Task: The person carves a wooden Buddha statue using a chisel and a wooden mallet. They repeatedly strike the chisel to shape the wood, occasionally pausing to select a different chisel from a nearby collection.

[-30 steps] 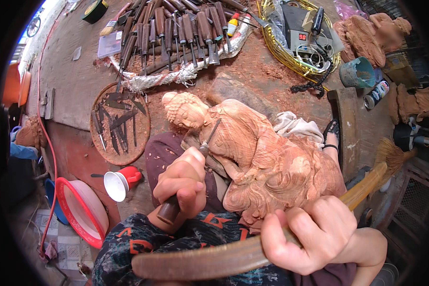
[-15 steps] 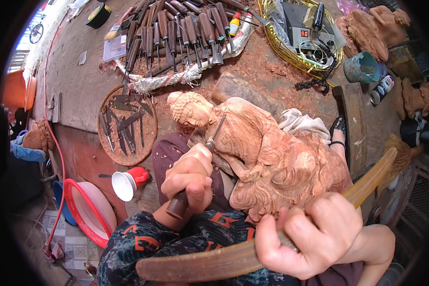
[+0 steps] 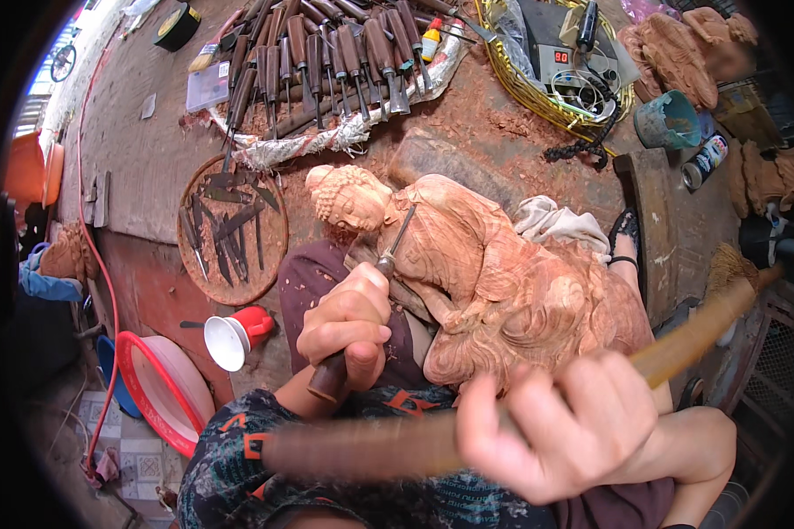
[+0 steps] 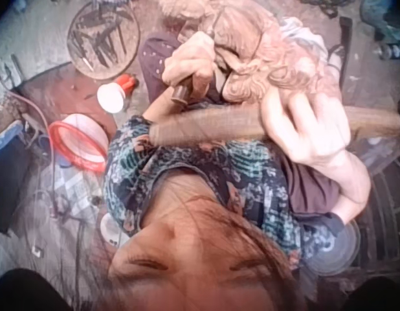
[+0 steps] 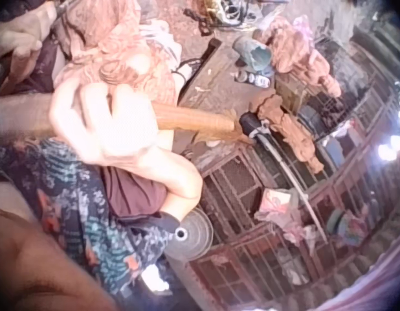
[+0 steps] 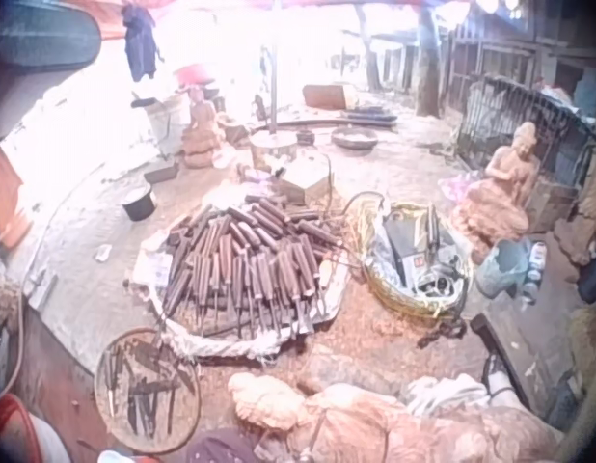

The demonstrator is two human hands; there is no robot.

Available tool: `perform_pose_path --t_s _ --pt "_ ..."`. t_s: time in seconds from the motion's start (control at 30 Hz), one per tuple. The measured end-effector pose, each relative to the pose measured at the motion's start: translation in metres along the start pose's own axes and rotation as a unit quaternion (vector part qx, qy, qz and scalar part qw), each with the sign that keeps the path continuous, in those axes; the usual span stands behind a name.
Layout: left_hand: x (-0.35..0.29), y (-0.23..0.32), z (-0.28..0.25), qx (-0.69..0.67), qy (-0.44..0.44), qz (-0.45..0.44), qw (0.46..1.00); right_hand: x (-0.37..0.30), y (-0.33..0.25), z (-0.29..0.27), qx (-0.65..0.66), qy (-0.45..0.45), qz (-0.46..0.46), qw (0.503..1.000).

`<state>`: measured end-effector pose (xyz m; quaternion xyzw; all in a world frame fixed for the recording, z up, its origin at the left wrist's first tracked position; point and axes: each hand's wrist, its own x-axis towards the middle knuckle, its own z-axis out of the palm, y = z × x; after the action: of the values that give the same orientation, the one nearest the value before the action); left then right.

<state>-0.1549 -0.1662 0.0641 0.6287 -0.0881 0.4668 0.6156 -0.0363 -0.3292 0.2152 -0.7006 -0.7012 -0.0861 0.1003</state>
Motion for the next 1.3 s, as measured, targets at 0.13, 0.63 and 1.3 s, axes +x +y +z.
perform_pose_path --t_s 0.13,0.63,1.3 --pt "0.0 -0.003 -0.002 0.014 -0.029 -0.029 0.999 -0.003 0.005 0.003 -0.029 0.02 -0.018 0.999" --pt "-0.007 -0.004 0.004 0.022 0.032 0.001 0.999 -0.008 -0.001 0.013 0.11 -0.01 0.032 0.993" --pt "-0.002 -0.009 0.002 -0.004 0.061 -0.016 0.998 -0.006 0.0 0.001 0.137 -0.03 -0.032 0.99"
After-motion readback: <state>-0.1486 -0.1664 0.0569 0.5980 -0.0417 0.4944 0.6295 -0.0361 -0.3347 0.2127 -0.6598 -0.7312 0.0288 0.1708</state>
